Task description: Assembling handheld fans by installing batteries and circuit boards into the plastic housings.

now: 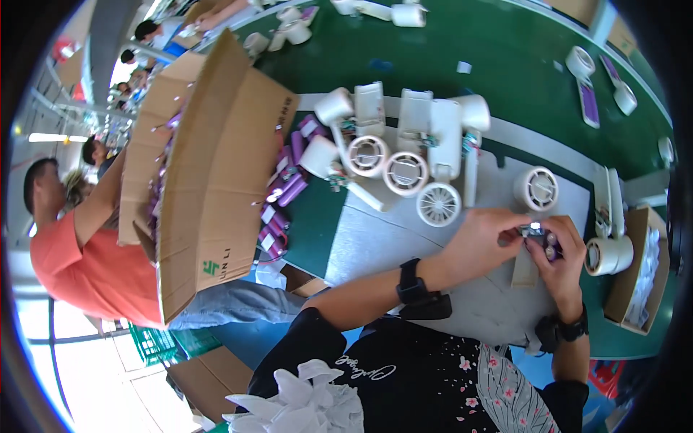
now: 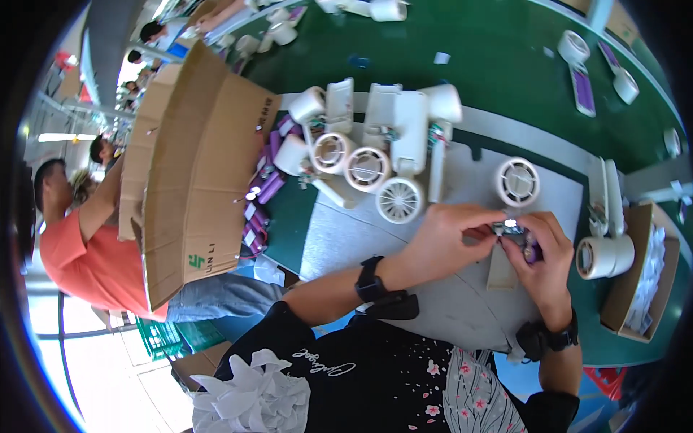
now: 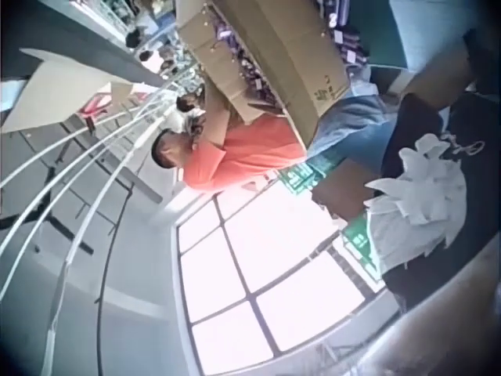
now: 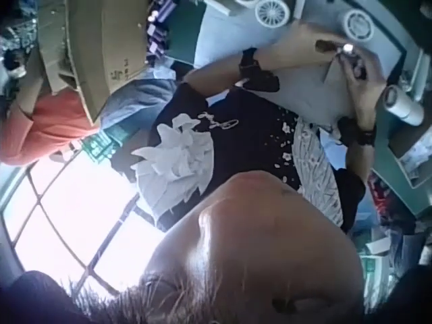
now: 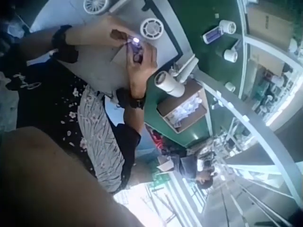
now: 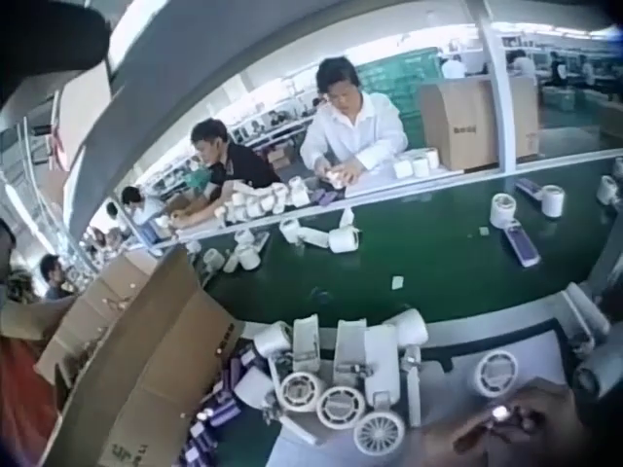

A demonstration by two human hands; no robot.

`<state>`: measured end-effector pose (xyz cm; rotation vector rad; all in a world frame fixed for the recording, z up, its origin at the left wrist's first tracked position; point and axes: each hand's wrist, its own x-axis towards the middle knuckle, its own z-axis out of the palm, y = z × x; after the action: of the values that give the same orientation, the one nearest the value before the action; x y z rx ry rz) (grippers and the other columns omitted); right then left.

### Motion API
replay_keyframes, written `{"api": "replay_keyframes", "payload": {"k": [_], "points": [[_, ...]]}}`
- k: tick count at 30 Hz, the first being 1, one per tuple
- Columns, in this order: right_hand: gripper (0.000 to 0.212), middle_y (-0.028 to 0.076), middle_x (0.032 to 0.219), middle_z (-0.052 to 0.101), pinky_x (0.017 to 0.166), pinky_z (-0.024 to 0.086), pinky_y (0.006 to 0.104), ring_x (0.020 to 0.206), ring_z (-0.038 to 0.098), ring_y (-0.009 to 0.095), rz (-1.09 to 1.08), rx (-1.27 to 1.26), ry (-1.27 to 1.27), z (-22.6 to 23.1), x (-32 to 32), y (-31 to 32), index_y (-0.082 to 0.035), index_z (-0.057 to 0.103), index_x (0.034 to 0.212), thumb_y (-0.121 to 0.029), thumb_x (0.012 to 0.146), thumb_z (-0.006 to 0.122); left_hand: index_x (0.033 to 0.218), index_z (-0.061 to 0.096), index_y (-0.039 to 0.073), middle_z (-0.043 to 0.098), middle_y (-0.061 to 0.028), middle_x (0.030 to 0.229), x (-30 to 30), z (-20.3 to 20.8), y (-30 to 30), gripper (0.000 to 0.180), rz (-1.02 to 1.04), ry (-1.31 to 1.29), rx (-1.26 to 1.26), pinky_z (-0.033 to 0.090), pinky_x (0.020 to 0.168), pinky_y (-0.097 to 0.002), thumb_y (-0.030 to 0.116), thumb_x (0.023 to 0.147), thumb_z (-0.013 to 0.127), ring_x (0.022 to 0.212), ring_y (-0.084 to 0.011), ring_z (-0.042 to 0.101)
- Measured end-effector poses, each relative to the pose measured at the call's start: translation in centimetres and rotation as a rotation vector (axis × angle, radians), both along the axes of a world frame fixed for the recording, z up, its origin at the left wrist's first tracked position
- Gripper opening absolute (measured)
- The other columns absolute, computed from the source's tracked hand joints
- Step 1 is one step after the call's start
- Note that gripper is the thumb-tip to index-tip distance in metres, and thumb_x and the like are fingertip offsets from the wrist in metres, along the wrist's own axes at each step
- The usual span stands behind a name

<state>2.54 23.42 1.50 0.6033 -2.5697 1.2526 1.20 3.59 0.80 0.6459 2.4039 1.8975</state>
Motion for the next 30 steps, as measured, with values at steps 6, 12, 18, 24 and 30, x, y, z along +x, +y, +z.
{"api": "replay_keyframes", "payload": {"k": [6, 12, 18, 24, 30], "points": [[0.036, 0.014, 0.092, 0.062, 0.068, 0.050, 0.0317, 0.075, 0.062, 0.026, -0.020, 0.033, 0.002, -0.1, 0.0, -0.1, 0.000, 0.061, 0.099, 0.001, 0.067, 0.078, 0.099, 0.069, 0.001, 0.066, -0.0132, 0.083, -0.2, -1.3, 0.2, 0.025, 0.038, 0.168, -0.008, 0.053, 0.059, -0.0324, 0.002, 0.074, 0.069, 0.066, -0.0259, 0.066], [0.041, 0.014, 0.092, 0.063, 0.069, 0.051, 0.0307, 0.076, 0.063, 0.025, -0.026, 0.033, 0.007, -0.3, -0.2, -0.1, 0.000, 0.064, 0.104, 0.002, 0.066, 0.078, 0.093, 0.071, 0.000, 0.066, -0.0131, 0.081, -0.2, -1.0, 0.1, 0.020, 0.016, 0.170, -0.010, 0.052, 0.057, -0.0325, 0.003, 0.074, 0.069, 0.064, -0.0262, 0.065], [0.043, 0.014, 0.092, 0.064, 0.068, 0.051, 0.0303, 0.076, 0.064, 0.025, -0.024, 0.070, 0.023, -0.1, -0.2, 0.0, 0.000, 0.067, 0.107, 0.002, 0.066, 0.079, 0.094, 0.071, 0.000, 0.066, -0.0133, 0.082, -0.3, -1.0, 0.2, 0.021, -0.012, 0.178, -0.028, 0.052, 0.058, -0.0325, 0.003, 0.074, 0.068, 0.065, -0.0261, 0.065], [0.040, 0.013, 0.086, 0.064, 0.066, 0.051, 0.0298, 0.072, 0.063, 0.024, -0.035, 0.060, 0.034, 0.0, -0.5, -0.9, -0.001, 0.067, 0.105, 0.001, 0.066, 0.078, 0.095, 0.071, 0.000, 0.066, -0.0130, 0.082, -0.3, -1.2, 0.0, 0.021, -0.005, 0.195, -0.033, 0.053, 0.059, -0.0327, 0.003, 0.074, 0.068, 0.066, -0.0265, 0.065], [0.033, 0.011, 0.082, 0.064, 0.060, 0.047, 0.0265, 0.068, 0.060, 0.016, -0.072, 0.004, -0.025, 0.2, -0.6, -1.0, 0.000, 0.065, 0.099, 0.001, 0.068, 0.077, 0.095, 0.068, 0.000, 0.065, -0.0121, 0.083, -0.2, -0.8, 0.2, 0.021, 0.008, 0.093, 0.011, 0.053, 0.063, -0.0327, 0.001, 0.074, 0.067, 0.070, -0.0250, 0.066]]}}
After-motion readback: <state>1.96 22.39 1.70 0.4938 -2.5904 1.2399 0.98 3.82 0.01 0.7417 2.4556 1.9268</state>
